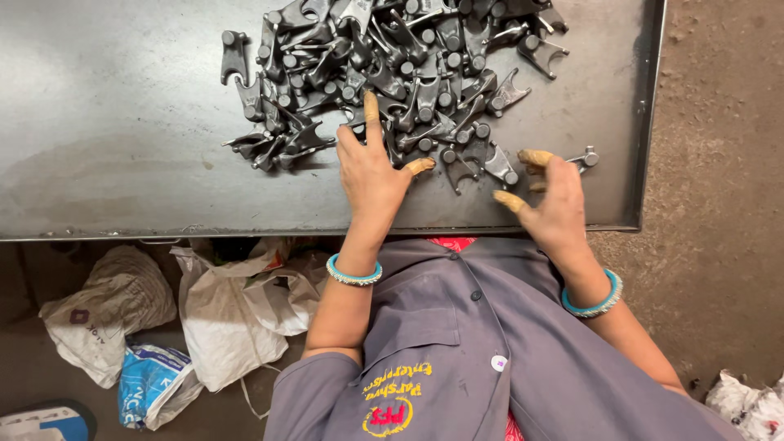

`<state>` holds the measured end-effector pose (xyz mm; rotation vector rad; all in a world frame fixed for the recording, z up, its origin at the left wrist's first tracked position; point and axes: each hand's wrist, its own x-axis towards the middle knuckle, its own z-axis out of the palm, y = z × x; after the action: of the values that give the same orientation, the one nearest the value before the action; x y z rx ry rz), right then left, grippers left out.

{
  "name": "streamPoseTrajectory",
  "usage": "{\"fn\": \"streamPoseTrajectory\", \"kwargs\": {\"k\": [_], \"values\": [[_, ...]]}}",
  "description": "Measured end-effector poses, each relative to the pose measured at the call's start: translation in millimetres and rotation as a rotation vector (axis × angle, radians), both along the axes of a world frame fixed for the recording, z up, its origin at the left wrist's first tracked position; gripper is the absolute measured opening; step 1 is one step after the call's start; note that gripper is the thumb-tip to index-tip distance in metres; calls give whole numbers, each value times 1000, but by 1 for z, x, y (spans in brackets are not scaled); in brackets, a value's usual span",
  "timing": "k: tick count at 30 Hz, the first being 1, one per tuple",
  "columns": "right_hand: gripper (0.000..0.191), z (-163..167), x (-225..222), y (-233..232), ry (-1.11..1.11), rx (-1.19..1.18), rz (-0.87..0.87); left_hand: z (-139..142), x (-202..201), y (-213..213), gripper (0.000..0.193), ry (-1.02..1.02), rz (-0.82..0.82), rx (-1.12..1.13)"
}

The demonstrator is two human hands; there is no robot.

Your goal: The person picks cast metal fork-shaped parts one at a time from a pile on a metal table, turns each part over in both hands to check it, and sets it aside, occasionally placing parts into a white sack beside the table.

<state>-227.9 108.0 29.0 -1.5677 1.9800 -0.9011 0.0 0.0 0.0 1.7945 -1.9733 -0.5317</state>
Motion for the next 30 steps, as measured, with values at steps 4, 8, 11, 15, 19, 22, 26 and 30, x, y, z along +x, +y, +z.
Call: {"fn": "streamPoseTrajectory", "kwargs": {"k": [4, 8, 11, 15, 19, 22, 26, 30], "values": [[56, -17, 4, -3, 190, -74, 61, 19, 6, 3, 112, -17, 21, -33], [48, -17, -20, -9, 210, -40, 41, 40, -7, 9, 71, 142, -10, -224], [47, -24, -38, -11, -31, -21, -28, 35, -25, 6, 48, 506, -86, -60], [49, -28, -45, -9, -447, -38, -27, 20, -45, 16, 31, 790, -209, 67], [49, -32, -38, -6, -889, -79, 14, -4, -53, 29, 29, 891, -229, 155], [50, -36, -31, -8, -1071, -60, 7, -23, -51, 39, 25, 1102, -189, 316], [49, -40, -29, -6, -1165, -18, -4, -45, -50, 48, 20, 1440, -20, 692], [45, -43, -26, -3, -1217, 6, -12, -55, -44, 54, 17, 1524, 30, 766]]}}
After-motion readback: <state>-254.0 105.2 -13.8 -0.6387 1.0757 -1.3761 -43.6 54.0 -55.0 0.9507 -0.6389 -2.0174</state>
